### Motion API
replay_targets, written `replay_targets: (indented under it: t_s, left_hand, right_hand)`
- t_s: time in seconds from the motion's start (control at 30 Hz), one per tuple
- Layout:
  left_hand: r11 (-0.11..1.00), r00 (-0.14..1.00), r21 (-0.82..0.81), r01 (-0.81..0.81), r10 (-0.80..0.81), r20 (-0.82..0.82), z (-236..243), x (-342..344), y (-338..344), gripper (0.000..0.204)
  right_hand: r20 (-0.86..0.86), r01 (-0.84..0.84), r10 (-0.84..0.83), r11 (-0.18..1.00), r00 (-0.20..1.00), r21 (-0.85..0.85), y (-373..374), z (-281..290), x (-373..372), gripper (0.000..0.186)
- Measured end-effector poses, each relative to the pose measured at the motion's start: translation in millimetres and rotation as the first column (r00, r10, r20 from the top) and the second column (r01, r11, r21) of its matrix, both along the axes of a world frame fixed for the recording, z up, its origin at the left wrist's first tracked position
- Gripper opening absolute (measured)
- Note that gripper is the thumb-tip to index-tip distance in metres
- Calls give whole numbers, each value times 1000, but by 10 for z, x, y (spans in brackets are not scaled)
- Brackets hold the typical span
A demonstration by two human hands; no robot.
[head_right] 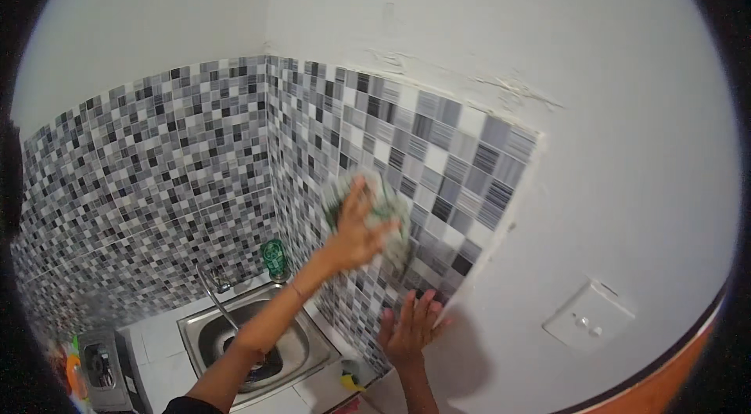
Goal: Thoroughly wipe and clean a gas stove, the adjacent sink area, and the tiled walls using a cloth and detergent.
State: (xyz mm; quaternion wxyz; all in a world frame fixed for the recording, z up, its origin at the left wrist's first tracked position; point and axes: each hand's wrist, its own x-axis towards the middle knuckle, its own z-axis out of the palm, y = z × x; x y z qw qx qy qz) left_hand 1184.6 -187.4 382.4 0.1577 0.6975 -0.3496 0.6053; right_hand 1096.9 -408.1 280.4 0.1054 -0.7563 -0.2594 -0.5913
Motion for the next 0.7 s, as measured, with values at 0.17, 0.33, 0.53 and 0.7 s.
replay_targets:
  t_s: [0.17,0.33,0.53,0.7]
  left_hand:
    - [890,979,-409,-202,184,-83,795,582,1307,52]
    - [588,932,-728,-352,150,-329,429,1254,2573,55]
    - [390,878,-789,-475,152,-454,-1553,1330,2141,57]
    - [274,396,-431,-860,-173,-902,-3676,675,533,50]
  right_hand:
    - [-48,32,-32,999,998,-9,18,29,-56,60]
    - [-104,89,-90,996,991,-8,-13,9,-123,59]
    - [-120,132,-138,990,983,-55,-28,84,-189,53]
    - [-78,183,-184,983,980,-26,64,162,-180,50]
